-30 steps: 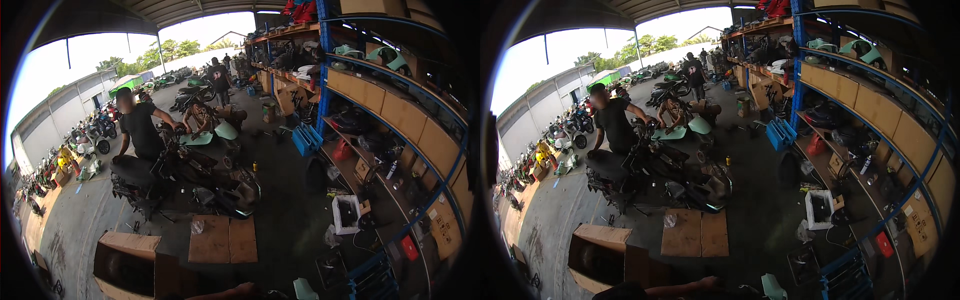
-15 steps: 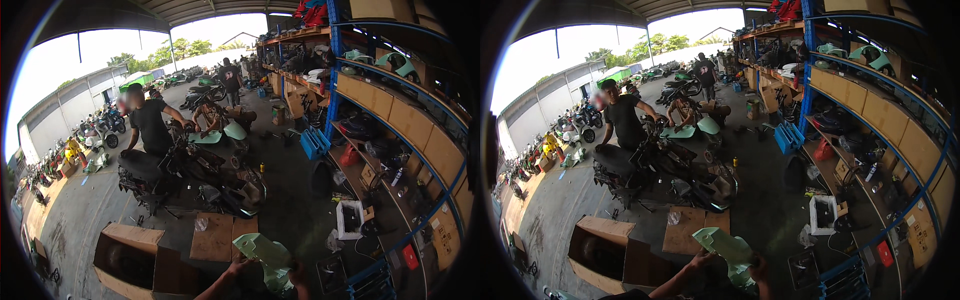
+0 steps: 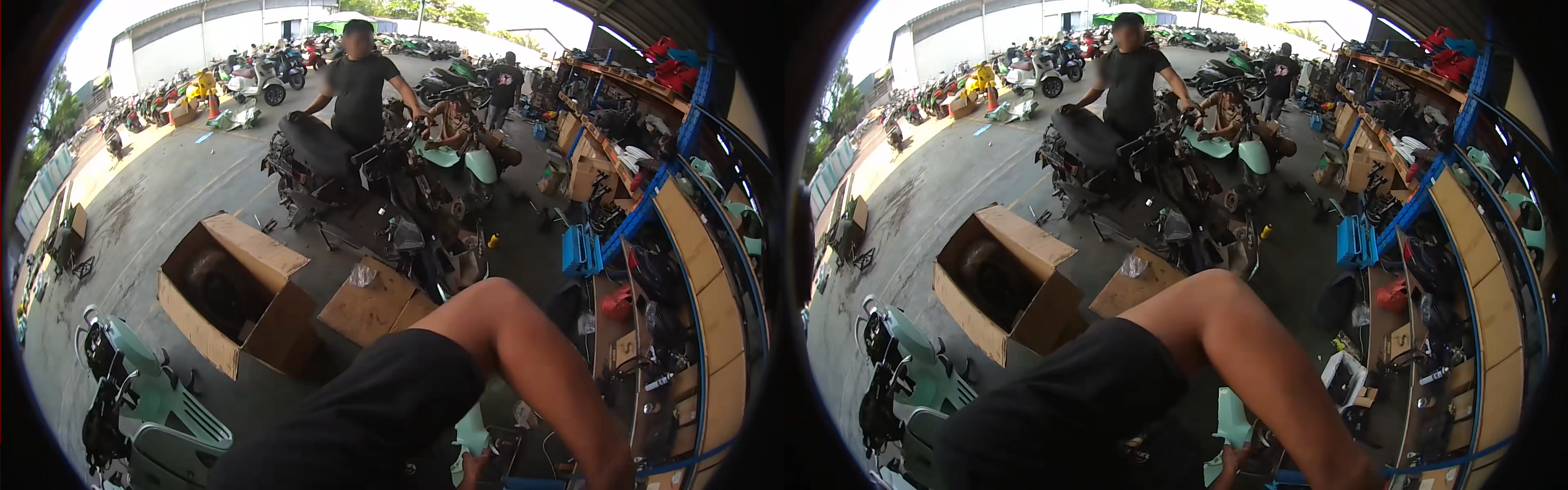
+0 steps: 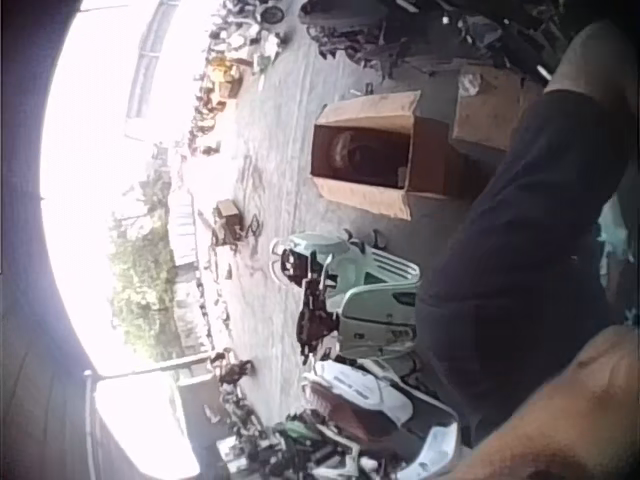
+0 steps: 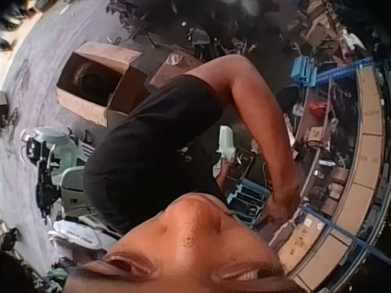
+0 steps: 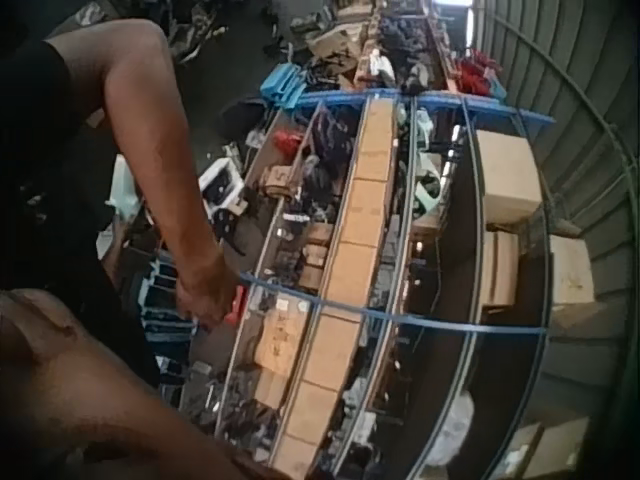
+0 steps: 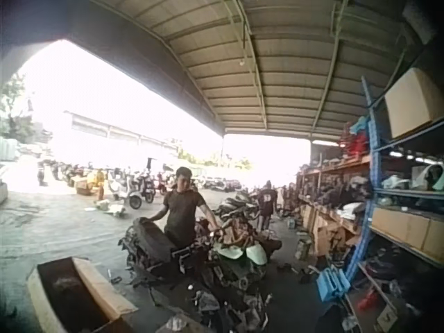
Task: The person unboxes motorcycle parts from a cardboard box and uses a screwdriver to attach a headlight and internal components to a mint green plastic fairing piece while working in a garage.
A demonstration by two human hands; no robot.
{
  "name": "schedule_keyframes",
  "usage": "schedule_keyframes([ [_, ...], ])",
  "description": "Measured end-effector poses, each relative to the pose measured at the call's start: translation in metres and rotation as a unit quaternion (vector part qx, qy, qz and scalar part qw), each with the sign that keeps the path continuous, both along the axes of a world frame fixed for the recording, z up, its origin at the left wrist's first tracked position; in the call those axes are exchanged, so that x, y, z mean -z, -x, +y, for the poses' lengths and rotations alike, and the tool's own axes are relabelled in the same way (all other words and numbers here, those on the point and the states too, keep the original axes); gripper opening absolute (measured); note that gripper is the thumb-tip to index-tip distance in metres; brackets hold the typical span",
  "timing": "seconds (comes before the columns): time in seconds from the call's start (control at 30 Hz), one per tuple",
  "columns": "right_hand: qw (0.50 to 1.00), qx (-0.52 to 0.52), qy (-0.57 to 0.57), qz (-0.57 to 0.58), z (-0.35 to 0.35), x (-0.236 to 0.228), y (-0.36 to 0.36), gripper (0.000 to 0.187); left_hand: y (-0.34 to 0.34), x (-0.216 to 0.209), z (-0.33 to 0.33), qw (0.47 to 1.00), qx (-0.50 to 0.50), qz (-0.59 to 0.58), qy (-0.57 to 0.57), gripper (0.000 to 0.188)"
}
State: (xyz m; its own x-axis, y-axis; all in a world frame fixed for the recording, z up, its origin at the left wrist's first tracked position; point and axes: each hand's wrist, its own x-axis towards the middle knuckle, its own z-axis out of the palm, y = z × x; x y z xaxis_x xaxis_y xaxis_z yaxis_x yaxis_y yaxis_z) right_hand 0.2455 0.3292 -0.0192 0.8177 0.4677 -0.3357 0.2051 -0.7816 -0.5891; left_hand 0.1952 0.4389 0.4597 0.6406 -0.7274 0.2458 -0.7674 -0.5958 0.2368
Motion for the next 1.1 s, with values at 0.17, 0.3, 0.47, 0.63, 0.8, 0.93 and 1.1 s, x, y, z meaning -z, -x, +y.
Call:
schedule_keyframes([
  [0.17,1.000,0.011,0.010,-0.015,-0.050,0.002,0.008,0.074,-0.012,-0.029,-0.028,0.987,0.085,-0.034,0.133,0.048],
  [0.3,0.999,0.042,0.005,-0.014,-0.049,-0.017,0.005,0.073,-0.024,-0.026,-0.029,0.983,0.117,-0.005,0.139,0.046],
  [0.47,0.997,0.072,0.005,-0.015,-0.047,-0.030,0.003,0.072,-0.039,-0.015,-0.039,0.975,0.168,0.008,0.142,0.044],
  [0.63,0.996,0.079,-0.005,-0.031,-0.048,-0.039,0.002,0.071,-0.035,-0.019,-0.046,0.967,0.188,0.013,0.171,0.042],
  [0.8,0.995,0.089,-0.025,-0.045,-0.038,-0.057,0.004,0.070,-0.043,0.008,-0.046,0.962,0.173,0.054,0.202,0.039],
  [0.93,0.989,0.116,-0.082,-0.042,-0.028,-0.073,0.009,0.069,-0.067,0.105,-0.009,0.951,0.041,0.104,0.287,0.038],
  [1.1,0.968,0.127,-0.211,-0.041,-0.004,-0.100,0.017,0.068,0.020,0.307,0.088,0.648,-0.471,0.380,0.462,0.072],
])
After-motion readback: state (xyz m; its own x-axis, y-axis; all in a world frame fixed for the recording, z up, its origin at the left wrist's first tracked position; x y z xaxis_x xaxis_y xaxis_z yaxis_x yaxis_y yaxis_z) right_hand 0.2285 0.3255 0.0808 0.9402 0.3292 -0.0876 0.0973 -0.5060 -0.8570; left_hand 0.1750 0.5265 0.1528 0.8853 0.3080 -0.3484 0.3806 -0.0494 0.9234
